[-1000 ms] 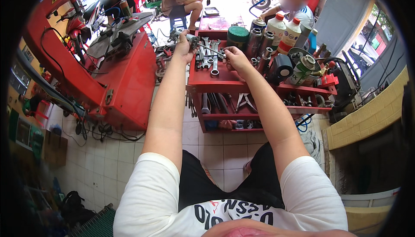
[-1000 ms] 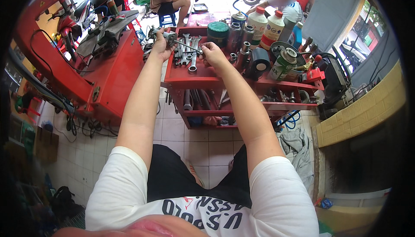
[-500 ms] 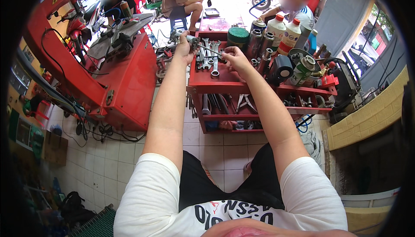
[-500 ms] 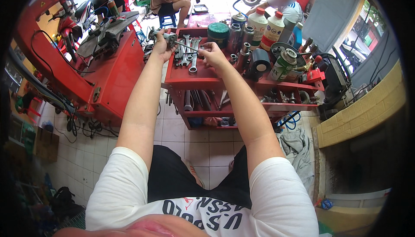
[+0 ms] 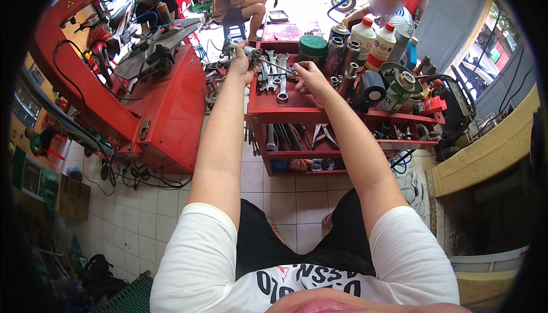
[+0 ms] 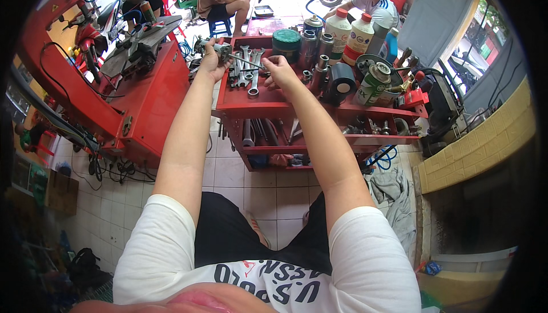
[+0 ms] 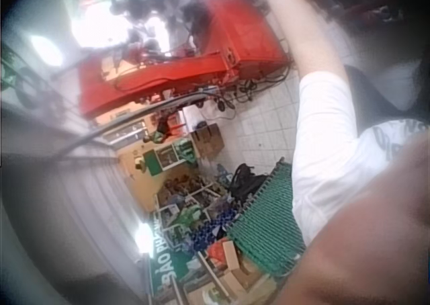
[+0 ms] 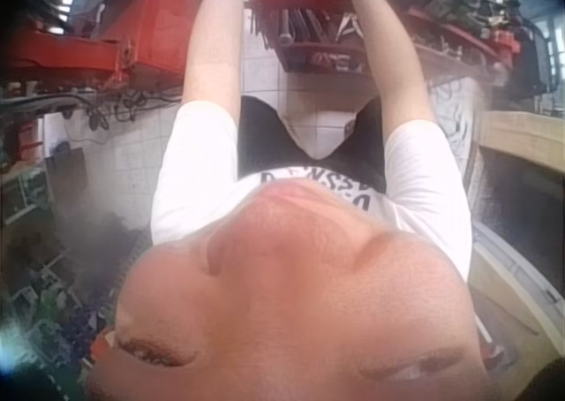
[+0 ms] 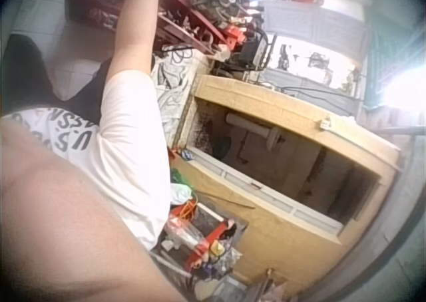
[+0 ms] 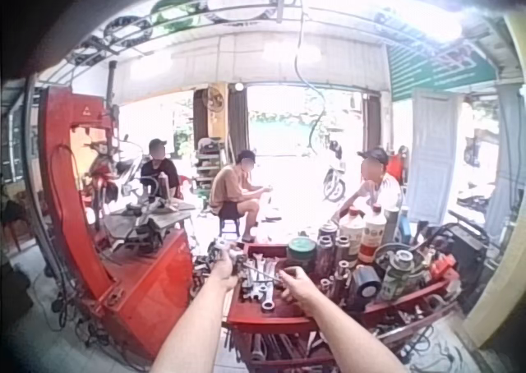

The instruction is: The person sits on the floor in a workshop and uses a wrench to tighten a bolt on a small mechanical assembly held in their left hand. They repeatedly adjust the wrench and the part, then place the assembly on a red tool cart.

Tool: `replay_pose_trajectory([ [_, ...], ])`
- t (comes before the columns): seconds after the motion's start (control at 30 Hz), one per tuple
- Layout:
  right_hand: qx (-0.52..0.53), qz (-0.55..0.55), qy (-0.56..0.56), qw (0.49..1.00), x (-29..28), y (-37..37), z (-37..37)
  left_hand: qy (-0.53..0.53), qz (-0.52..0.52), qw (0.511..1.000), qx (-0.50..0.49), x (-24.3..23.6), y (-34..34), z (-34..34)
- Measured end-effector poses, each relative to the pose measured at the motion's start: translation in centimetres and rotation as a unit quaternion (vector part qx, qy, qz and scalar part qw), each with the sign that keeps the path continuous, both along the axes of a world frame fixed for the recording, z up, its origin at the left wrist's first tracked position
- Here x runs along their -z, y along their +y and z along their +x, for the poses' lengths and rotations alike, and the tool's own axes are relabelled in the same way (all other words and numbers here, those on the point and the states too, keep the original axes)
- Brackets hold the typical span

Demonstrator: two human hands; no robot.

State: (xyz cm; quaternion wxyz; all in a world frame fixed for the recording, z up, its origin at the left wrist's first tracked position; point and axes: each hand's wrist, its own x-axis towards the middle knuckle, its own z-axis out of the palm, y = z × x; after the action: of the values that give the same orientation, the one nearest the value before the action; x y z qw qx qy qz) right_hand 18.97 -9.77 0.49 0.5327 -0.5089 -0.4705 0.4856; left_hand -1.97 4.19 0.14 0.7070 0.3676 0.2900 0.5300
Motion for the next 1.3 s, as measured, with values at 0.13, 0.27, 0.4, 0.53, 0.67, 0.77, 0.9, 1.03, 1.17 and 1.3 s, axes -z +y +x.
replay_pose_trajectory([
  [0.13, -0.025, 0.024, -0.026, 0.999, 0.6, 0.5, 0.6, 0.003, 0.003, 1.000, 0.007, -0.1, 0.0, 0.0],
  [0.27, -0.010, -0.003, 0.003, 1.000, 0.1, -0.2, -0.2, 0.005, 0.004, 1.000, -0.003, -0.3, -0.5, -0.1],
  [0.4, -0.029, 0.004, -0.028, 0.999, 0.6, 0.5, 0.5, 0.001, 0.003, 1.000, 0.008, -0.4, -0.4, 0.1],
  [0.53, -0.014, -0.029, 0.048, 0.998, -0.5, -0.5, -0.6, -0.001, -0.001, 1.000, 0.001, -0.1, -0.2, -0.5],
  [0.67, -0.002, 0.027, -0.038, 0.999, 0.9, 0.7, 0.6, -0.003, 0.002, 1.000, 0.004, -0.4, -0.5, 0.4],
  [0.77, -0.025, -0.025, 0.037, 0.999, 0.5, 0.4, 0.8, -0.002, 0.001, 1.000, 0.003, -0.4, -0.5, 0.1],
  [0.9, -0.008, 0.024, -0.026, 0.999, 0.4, 0.1, 0.2, -0.003, 0.004, 1.000, 0.004, -0.3, -0.4, 0.1],
  [1.03, -0.051, -0.048, 0.032, 0.997, 0.2, 0.3, 1.0, -0.002, 0.003, 1.000, 0.005, -0.2, -0.3, -0.1],
  [1.17, -0.012, -0.001, -0.002, 1.000, 0.3, 0.0, 0.2, -0.002, 0.000, 1.000, 0.004, -0.2, -0.2, 0.1],
  [1.3, -0.020, -0.029, 0.029, 0.999, -0.4, -0.2, 0.5, -0.005, 0.014, 1.000, 0.024, 0.0, 0.2, -0.2],
])
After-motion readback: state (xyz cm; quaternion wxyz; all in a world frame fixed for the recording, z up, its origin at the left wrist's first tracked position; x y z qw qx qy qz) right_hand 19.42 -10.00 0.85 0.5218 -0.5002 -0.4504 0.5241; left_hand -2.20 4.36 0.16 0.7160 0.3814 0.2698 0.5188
